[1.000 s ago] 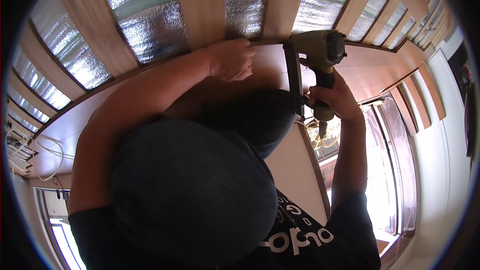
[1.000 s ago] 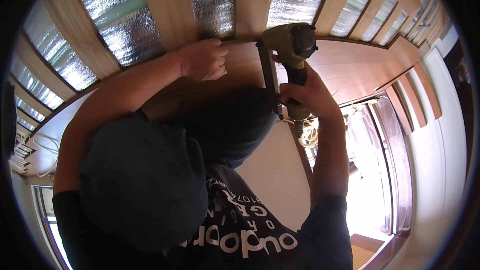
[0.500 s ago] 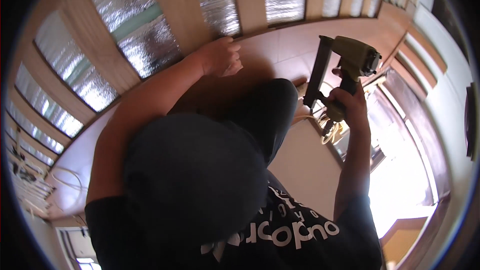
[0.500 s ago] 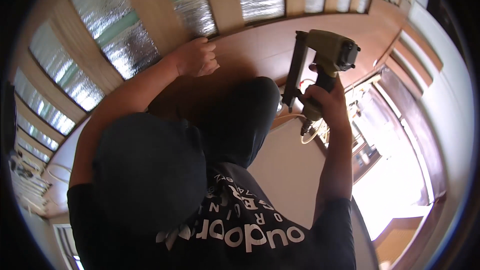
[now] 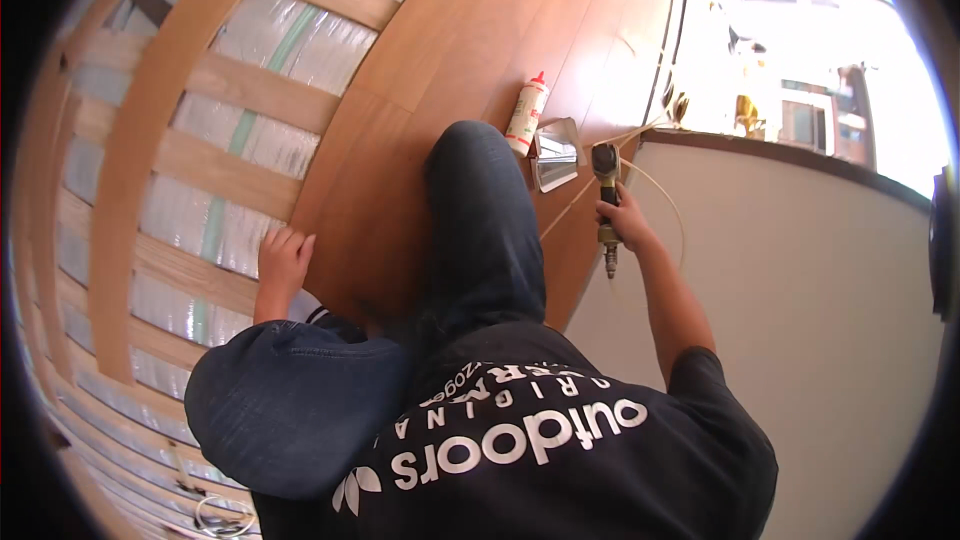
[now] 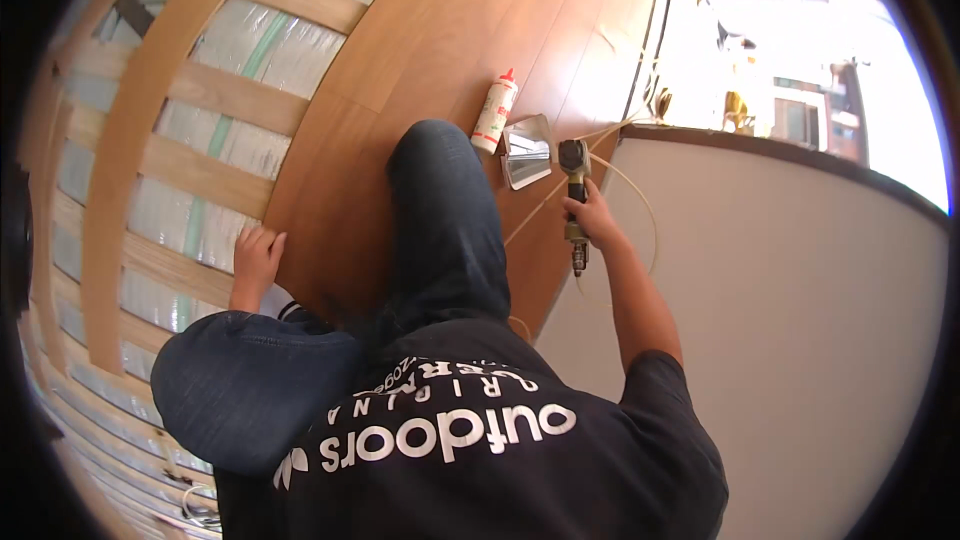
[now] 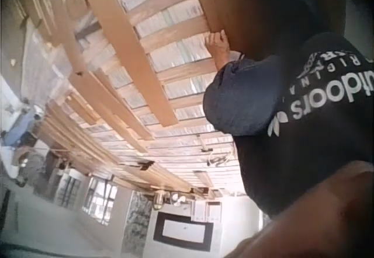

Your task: The person installs laminate wood flooring by applying glue to the planks, positioning them on the underlayment, and securing them using a pneumatic nail gun and a hammer.

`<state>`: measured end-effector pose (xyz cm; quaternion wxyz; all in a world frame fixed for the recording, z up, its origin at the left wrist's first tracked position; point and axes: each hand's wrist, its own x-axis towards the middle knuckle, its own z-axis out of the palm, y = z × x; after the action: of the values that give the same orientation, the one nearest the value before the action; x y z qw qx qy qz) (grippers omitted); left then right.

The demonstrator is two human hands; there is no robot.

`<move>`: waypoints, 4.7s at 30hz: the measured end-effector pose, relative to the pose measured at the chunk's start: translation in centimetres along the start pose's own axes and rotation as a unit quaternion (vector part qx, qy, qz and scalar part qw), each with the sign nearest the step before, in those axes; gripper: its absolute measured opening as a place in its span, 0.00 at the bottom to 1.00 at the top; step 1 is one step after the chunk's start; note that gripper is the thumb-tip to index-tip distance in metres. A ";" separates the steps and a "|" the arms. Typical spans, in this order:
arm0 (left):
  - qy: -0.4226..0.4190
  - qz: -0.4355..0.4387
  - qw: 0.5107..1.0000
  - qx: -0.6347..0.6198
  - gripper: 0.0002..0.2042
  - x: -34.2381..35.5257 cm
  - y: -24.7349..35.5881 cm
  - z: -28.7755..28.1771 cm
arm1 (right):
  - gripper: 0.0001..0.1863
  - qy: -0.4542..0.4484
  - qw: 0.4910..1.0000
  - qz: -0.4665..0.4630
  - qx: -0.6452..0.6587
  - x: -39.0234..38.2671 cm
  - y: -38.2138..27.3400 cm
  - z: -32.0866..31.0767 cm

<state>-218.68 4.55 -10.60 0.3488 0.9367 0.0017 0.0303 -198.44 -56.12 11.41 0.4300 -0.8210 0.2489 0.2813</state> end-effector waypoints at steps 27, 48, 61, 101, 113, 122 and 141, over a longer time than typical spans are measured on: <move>-0.143 -0.526 0.838 -0.005 0.12 -21.3 7.1 -6.7 | 0.44 0.345 0.899 0.012 -0.269 8.2 15.1 1.4; 0.001 -0.381 0.913 0.146 0.31 25.2 -8.7 -12.8 | 0.40 0.102 0.932 -0.041 -0.346 21.2 -5.9 11.7; -0.024 -0.314 0.916 0.251 0.65 33.5 -16.4 -20.9 | 0.24 -0.027 0.939 -0.085 0.332 15.7 -16.1 8.7; -0.017 -0.213 0.813 -0.542 0.29 30.9 10.1 -8.0 | 0.32 -0.371 0.870 -0.249 0.210 10.9 -32.0 23.5; 0.275 -0.161 0.809 -0.494 0.29 22.0 18.8 -12.8 | 0.18 0.025 0.872 -0.477 -0.110 19.4 -23.6 9.1; 0.342 -0.210 0.825 -0.397 0.30 18.0 17.4 -13.2 | 0.42 -0.072 0.867 -0.272 -0.411 22.8 -1.4 -1.7; 0.216 -0.256 0.853 -0.399 0.31 24.4 13.4 -9.1 | 0.24 0.231 0.891 -0.171 -0.352 27.5 -6.0 -13.0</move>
<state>-195.13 0.91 6.36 0.6792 0.6529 0.3047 0.1397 -171.57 -68.71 2.34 0.0847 -0.9902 0.0818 0.0746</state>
